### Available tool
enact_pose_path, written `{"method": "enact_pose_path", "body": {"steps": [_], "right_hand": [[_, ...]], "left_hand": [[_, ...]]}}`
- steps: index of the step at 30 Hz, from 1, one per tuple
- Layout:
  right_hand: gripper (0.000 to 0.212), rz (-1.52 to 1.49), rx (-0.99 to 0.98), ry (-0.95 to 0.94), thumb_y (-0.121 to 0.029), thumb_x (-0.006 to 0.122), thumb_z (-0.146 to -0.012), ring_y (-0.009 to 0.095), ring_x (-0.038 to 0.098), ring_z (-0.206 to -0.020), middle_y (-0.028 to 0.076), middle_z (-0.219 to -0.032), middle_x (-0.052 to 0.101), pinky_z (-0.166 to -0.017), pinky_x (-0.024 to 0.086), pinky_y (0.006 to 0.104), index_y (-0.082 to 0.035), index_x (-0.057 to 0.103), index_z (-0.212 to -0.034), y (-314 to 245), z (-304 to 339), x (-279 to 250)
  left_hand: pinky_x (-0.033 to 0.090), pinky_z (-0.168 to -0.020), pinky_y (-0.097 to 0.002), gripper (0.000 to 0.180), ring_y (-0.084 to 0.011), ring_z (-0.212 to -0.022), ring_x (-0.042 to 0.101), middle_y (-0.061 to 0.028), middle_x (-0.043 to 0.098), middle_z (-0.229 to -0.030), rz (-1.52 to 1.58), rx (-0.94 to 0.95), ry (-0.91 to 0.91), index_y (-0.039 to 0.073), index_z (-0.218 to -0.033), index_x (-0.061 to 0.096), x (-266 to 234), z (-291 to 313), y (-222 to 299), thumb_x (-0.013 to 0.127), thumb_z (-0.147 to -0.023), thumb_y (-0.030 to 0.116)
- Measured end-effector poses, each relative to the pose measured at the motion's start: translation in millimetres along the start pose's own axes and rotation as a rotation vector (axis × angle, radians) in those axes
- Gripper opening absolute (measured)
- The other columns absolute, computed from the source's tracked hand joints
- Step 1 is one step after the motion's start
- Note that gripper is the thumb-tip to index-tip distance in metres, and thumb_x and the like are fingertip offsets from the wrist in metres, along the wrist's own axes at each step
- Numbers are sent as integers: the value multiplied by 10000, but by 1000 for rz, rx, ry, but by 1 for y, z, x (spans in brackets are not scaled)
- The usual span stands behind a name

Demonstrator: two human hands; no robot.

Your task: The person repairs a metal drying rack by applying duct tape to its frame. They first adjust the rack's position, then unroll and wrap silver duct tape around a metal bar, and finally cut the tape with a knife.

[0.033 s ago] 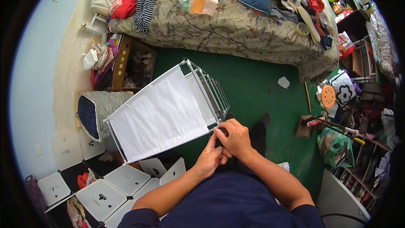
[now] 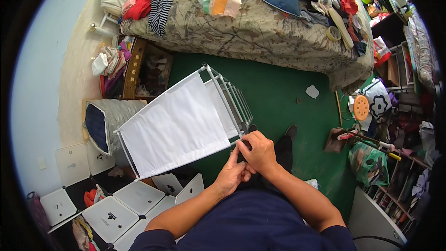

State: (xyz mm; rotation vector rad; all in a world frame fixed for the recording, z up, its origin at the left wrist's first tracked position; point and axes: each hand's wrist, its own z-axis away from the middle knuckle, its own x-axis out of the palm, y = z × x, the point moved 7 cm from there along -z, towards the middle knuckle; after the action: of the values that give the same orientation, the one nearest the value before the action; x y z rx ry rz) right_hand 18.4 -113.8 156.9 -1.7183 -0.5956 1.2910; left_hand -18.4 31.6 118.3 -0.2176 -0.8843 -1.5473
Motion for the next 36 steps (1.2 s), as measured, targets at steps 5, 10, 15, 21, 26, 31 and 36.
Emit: {"method": "enact_pose_path", "body": {"steps": [5,10,15,21,26,31,36], "right_hand": [[163,38,-40,3,-109,835,-828,286,720,-707,111,-863,705,-616,597,377,-9,737,-912,-5,-1,4],[188,88,-123,14,-88,842,-809,283,727,-718,109,-886,701,-613,599,371,-8,720,-928,-5,2,7],[251,10,-185,-25,-85,853,-800,286,721,-737,125,-932,696,-640,608,367,-2,724,-999,0,2,3],[304,-120,-142,-201,-55,812,-815,292,717,-784,121,-967,689,-686,597,388,6,717,-1097,5,0,-7],[265,-50,-276,-181,-34,800,-814,309,707,-779,106,-954,687,-679,589,400,-35,722,-1068,7,-6,-12],[235,-44,-315,-214,-18,813,-803,302,717,-789,110,-974,705,-673,587,383,-19,722,-1020,4,-11,-8],[182,-49,-249,-188,-55,814,-808,302,709,-762,87,-906,694,-667,581,395,-43,732,-969,6,-10,-5]], "left_hand": [[499,-718,-301,799,-172,-748,581,-121,661,-990,-38,-26,-14,348,-1703,6,2,1,-1,455,-1093,94],[498,-729,-308,815,-171,-745,579,-132,664,-999,-43,-26,-38,345,-1704,-19,6,3,1,458,-1093,95],[497,-745,-299,819,-168,-758,590,-156,677,-1027,-47,-53,-67,315,-1705,-40,5,6,1,488,-1104,140],[495,-771,-276,807,-132,-764,584,-152,711,-1061,-314,61,-63,181,-1711,-19,-1,7,14,517,-1107,196],[497,-734,-239,716,-88,-740,556,-75,724,-991,-583,193,22,36,-1690,153,-13,5,31,504,-1068,80],[521,-779,-263,659,-119,-763,617,-94,743,-985,-843,233,78,-2,-1640,295,-14,6,45,554,-1037,54],[537,-846,-306,633,-195,-855,695,-133,743,-973,-981,307,104,-29,-1601,348,-4,11,55,590,-1021,43]]}}
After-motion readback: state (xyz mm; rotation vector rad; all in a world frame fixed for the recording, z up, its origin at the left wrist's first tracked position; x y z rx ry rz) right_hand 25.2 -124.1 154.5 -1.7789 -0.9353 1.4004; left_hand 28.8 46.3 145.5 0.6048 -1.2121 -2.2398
